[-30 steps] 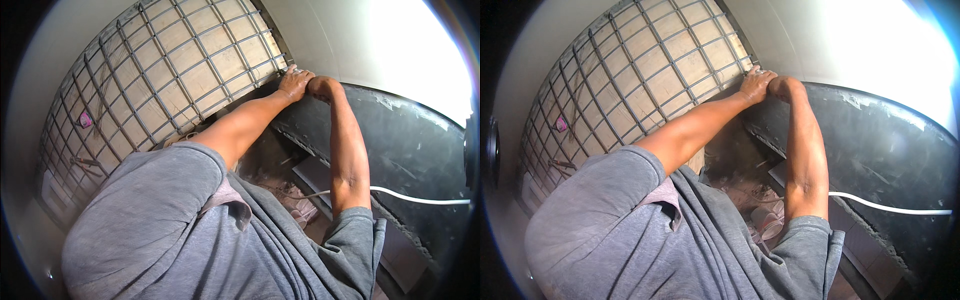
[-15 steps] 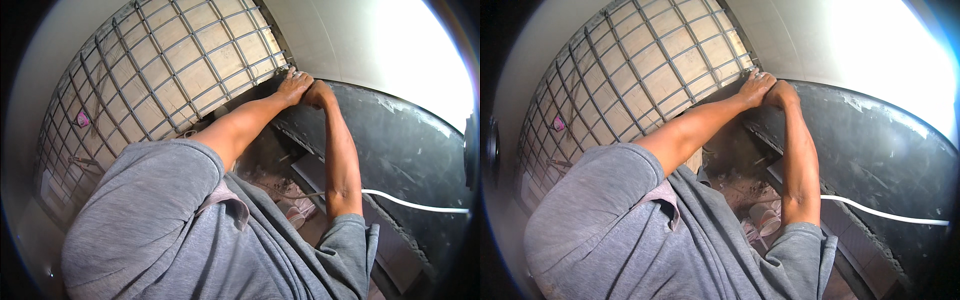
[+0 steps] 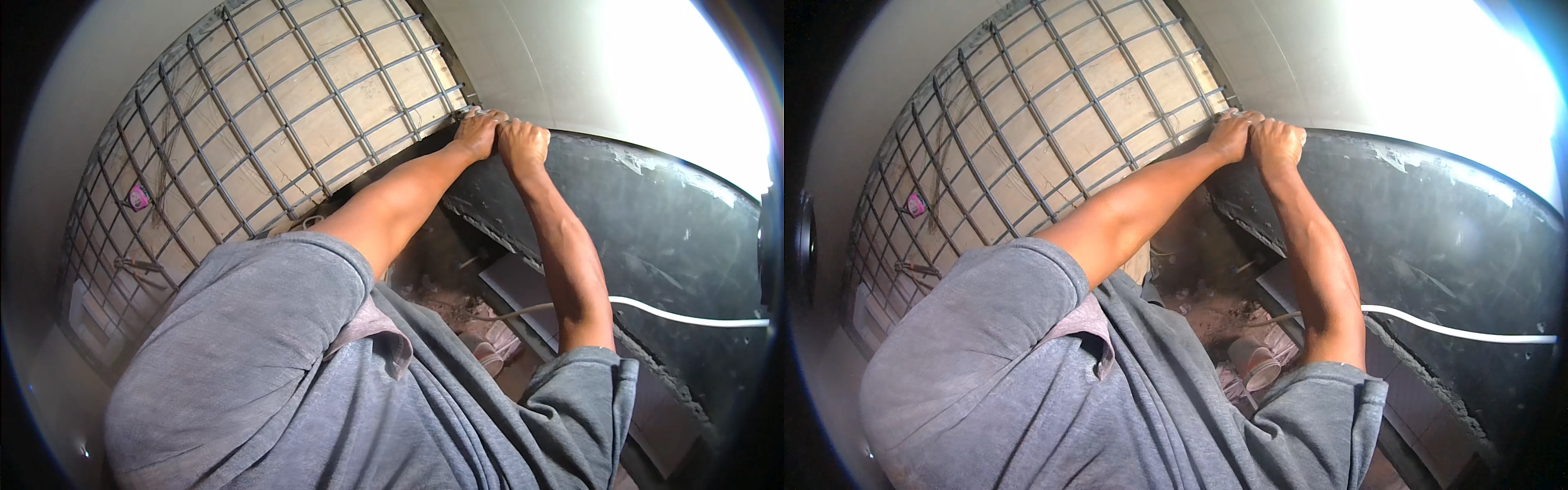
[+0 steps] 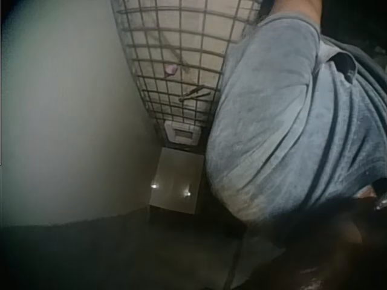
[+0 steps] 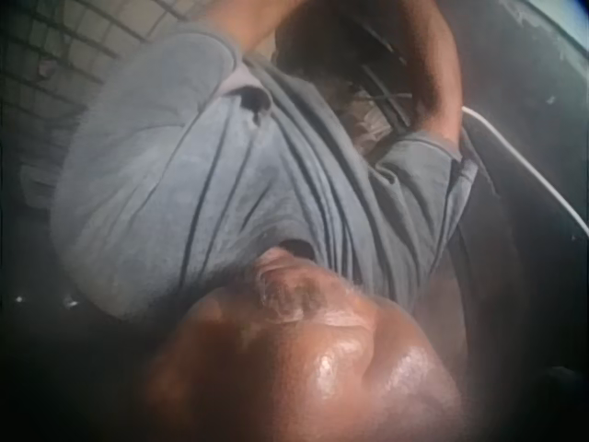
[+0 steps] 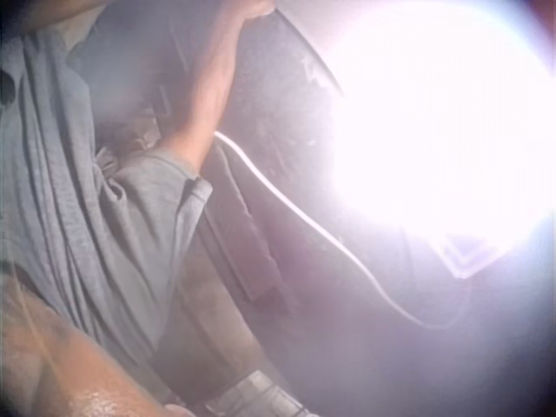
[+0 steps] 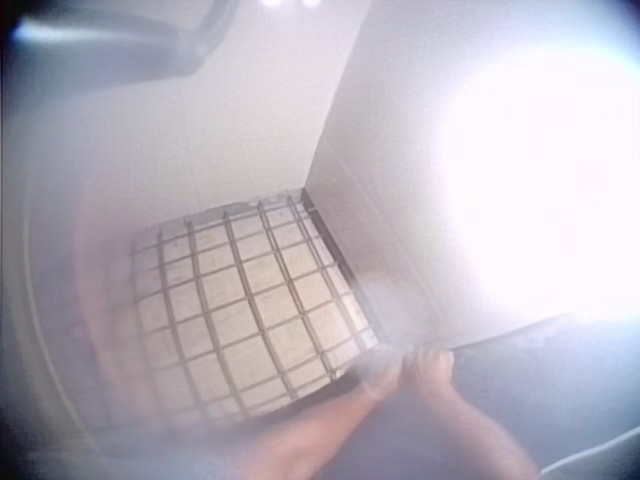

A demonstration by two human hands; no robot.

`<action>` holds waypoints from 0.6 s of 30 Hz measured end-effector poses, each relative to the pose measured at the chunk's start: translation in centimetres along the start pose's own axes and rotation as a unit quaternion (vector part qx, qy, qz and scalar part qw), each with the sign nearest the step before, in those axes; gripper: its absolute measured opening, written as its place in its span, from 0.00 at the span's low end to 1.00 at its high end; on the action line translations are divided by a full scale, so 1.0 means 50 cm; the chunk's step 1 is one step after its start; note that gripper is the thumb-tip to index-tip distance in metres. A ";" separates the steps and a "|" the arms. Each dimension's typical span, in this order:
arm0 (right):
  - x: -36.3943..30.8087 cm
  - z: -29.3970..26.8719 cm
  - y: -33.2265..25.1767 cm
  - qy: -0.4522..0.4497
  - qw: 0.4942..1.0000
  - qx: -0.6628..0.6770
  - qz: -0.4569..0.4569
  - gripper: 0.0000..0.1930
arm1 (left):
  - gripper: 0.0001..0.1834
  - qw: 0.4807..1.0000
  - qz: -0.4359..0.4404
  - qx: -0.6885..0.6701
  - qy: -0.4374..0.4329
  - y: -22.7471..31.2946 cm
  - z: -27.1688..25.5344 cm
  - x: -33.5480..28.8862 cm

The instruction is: The person secures a metal wire mesh to a wall using wire ties and pliers. They repeatedly wrap the ties around the mesh and wall anchors, then twist them tight with the pliers to fasten the mesh in place.

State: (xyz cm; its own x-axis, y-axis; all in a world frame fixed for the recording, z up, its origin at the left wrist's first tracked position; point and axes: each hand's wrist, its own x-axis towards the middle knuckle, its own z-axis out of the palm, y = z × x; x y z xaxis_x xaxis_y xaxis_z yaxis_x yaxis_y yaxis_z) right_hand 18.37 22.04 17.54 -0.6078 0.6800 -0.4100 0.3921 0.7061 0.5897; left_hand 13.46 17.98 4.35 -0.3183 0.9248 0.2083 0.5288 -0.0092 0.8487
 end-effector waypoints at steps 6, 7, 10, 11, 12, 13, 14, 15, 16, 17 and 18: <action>0.117 -0.015 0.045 -0.375 0.914 0.151 -0.016 0.11 | 0.18 0.998 -0.049 -0.013 -0.048 0.049 -0.064 0.024; 0.123 -0.026 0.050 -0.411 0.893 0.181 0.025 0.11 | 0.17 0.995 -0.048 0.009 -0.087 0.034 -0.055 0.049; 0.087 -0.086 0.052 -0.344 0.904 0.253 0.030 0.11 | 0.09 0.994 -0.050 0.042 -0.093 0.023 -0.067 0.067; 0.078 -0.094 0.039 -0.263 0.941 0.212 0.035 0.11 | 0.11 0.991 -0.047 0.051 -0.114 0.015 -0.079 0.076; 0.055 -0.097 0.020 -0.184 0.968 0.167 0.041 0.11 | 0.15 0.988 -0.046 0.056 -0.137 0.012 -0.082 0.072; 0.047 -0.100 0.004 -0.102 0.986 0.122 0.044 0.11 | 0.14 0.998 -0.012 0.061 -0.024 -0.029 -0.030 0.065; 0.047 -0.087 0.002 -0.113 0.984 0.123 0.057 0.12 | 0.12 0.993 -0.029 0.074 -0.082 -0.020 -0.033 0.068; 0.043 -0.076 0.003 -0.126 0.981 0.124 0.074 0.13 | 0.11 0.986 -0.042 0.085 -0.140 0.003 -0.047 0.076; 0.040 -0.064 0.003 -0.138 0.978 0.124 0.090 0.14 | 0.11 0.974 -0.056 0.097 -0.197 0.022 -0.058 0.077; 0.040 -0.047 0.001 -0.117 0.979 0.136 0.100 0.13 | 0.11 0.972 -0.049 0.106 -0.205 0.024 -0.060 0.070; 0.034 -0.017 0.010 -0.096 0.977 0.148 0.116 0.11 | 0.11 0.970 -0.037 0.114 -0.214 0.032 -0.056 0.063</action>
State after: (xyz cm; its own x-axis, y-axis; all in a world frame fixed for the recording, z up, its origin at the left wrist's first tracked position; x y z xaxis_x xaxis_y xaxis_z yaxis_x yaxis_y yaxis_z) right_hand 16.95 23.39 17.71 -0.3491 0.8326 -0.4300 0.7035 0.5360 0.4667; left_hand 11.10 19.82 7.72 -0.0325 0.9934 -0.1105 0.6931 0.1020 0.7135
